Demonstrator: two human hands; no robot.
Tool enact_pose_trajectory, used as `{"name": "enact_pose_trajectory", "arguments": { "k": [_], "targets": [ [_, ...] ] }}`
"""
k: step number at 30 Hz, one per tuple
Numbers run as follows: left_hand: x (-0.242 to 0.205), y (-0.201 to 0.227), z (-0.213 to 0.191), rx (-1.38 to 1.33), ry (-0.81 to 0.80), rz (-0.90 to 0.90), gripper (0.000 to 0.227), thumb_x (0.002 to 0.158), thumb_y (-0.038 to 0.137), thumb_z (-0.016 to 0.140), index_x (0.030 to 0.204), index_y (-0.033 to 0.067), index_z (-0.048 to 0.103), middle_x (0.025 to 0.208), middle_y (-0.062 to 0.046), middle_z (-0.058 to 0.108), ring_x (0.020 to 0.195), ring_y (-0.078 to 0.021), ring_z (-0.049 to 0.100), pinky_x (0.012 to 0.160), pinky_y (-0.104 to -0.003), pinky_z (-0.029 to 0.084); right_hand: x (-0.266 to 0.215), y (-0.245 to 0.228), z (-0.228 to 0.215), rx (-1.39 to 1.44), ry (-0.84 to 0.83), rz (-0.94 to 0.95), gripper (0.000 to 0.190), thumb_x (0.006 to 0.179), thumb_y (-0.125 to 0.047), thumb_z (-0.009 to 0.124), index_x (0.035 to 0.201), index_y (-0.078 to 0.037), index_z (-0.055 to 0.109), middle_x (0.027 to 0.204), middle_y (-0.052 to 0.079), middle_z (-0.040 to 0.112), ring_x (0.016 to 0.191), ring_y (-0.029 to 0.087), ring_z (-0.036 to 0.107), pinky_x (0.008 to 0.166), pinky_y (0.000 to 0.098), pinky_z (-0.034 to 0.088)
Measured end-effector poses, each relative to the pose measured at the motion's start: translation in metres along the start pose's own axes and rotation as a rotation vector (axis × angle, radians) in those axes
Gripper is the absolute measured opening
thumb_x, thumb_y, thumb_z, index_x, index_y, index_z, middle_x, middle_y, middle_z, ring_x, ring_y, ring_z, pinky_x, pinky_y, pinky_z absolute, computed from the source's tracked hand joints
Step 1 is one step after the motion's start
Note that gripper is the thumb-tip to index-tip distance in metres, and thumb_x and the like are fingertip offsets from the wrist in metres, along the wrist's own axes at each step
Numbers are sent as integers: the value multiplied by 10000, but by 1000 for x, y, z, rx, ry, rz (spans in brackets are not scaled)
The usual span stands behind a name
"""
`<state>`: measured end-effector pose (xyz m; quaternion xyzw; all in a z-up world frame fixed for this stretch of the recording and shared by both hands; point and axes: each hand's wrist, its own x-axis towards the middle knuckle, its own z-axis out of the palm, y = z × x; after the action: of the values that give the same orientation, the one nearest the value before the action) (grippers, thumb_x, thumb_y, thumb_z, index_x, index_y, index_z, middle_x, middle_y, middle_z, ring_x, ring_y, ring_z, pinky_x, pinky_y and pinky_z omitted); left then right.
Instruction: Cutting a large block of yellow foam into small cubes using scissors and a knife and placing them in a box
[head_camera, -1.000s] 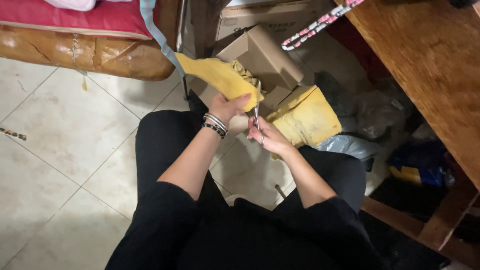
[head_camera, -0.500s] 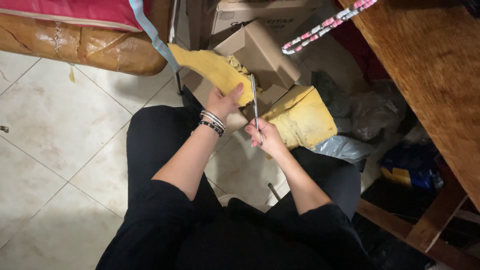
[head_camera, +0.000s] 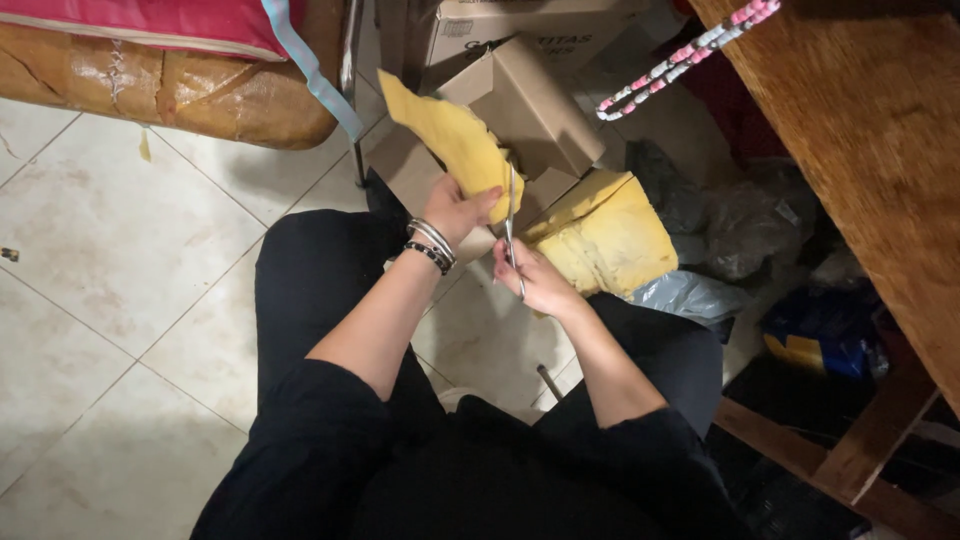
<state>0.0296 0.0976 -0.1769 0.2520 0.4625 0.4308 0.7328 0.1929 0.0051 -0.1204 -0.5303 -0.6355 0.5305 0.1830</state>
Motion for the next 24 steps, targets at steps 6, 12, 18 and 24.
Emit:
{"name": "enact_pose_trajectory", "arguments": {
  "k": [6, 12, 18, 24],
  "targets": [
    [2, 0, 7, -77, 45, 16, 513, 855, 178, 876, 1232, 10, 571, 1078, -225, 719, 925, -334, 749, 695, -465, 675, 5, -14, 19, 77, 206, 39, 238, 1023, -354, 606, 963, -124, 631, 589, 46, 675, 638, 244, 700, 713, 352, 550],
    [39, -42, -12, -154, 64, 60, 559, 833, 182, 919, 1253, 28, 584, 1116, -200, 720, 962, -324, 745, 735, -468, 673, 7, 4, 29, 197, 309, 85, 204, 980, -245, 700, 864, -84, 656, 507, 60, 628, 473, 170, 670, 532, 258, 545],
    [4, 20, 9, 9, 190, 29, 650, 838, 433, 886, 1259, 51, 570, 1140, -127, 692, 985, -186, 684, 772, -280, 627, 16, 46, 18, 247, 156, 64, 345, 1066, -384, 495, 1006, -71, 626, 647, 117, 662, 610, 209, 627, 604, 317, 517],
    [-11, 36, 27, -191, 192, 59, 674, 813, 267, 933, 1300, -7, 556, 1184, -177, 660, 1064, -264, 695, 923, -397, 615, -2, -6, 3, 63, -125, 14, 591, 1039, -579, 384, 1237, -32, 489, 1029, 292, 652, 1013, 498, 617, 843, 621, 509]
  ]
}}
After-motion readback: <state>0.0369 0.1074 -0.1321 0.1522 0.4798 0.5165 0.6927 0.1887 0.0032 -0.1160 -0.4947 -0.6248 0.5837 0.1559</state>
